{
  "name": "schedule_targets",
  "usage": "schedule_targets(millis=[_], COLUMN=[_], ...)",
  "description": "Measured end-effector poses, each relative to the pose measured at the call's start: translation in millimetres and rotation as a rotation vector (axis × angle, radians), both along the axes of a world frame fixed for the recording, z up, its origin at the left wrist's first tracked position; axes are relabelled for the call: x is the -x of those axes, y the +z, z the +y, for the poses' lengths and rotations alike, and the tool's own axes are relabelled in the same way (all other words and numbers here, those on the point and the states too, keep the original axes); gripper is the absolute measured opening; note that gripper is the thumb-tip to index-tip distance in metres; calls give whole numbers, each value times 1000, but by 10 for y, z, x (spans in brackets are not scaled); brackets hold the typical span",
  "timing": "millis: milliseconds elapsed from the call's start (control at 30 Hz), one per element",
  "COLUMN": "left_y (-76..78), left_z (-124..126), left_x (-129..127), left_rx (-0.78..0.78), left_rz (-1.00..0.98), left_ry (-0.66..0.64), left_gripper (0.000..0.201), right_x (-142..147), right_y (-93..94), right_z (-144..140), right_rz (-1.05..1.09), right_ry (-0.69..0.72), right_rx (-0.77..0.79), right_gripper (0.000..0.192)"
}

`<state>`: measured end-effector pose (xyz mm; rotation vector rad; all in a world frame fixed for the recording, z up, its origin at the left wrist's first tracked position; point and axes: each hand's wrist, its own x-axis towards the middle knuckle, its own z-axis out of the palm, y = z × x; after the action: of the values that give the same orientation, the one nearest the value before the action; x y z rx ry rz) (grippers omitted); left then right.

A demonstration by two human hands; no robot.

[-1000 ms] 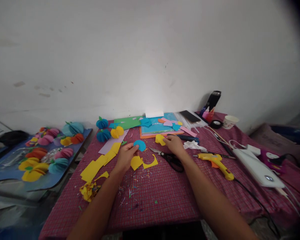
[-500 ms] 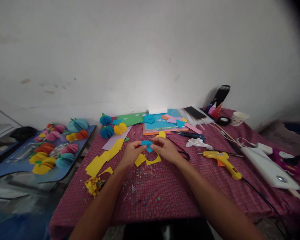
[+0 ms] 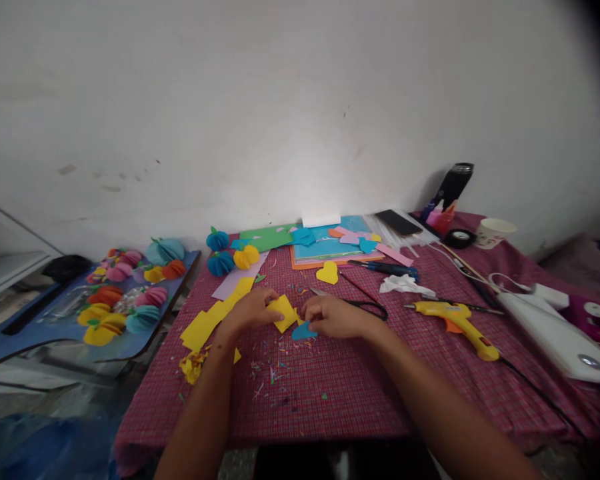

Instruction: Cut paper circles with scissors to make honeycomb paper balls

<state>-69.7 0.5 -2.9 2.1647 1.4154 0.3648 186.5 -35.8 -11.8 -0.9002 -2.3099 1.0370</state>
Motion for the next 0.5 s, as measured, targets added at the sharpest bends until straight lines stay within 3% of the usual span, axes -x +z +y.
schedule_targets(millis=[100, 233, 367, 500], left_y=[-73, -89, -12, 49], left_z=[5, 27, 33, 34], left_x=[-15, -6, 13, 69], left_rx=[15, 39, 78, 105], left_rz=[-72, -180, -267, -263], left_ry=[-2, 20, 65, 59], left_gripper=[38, 34, 25, 7], right_x=[8, -3, -73, -167], right_y=[-7, 21, 108, 216], right_z=[-51, -93, -104, -101], right_rz=[-67, -112, -187, -64], right_ry=[104, 46, 84, 86], right_rx=[-97, -88, 137, 407], right_gripper=[12, 16, 14, 11])
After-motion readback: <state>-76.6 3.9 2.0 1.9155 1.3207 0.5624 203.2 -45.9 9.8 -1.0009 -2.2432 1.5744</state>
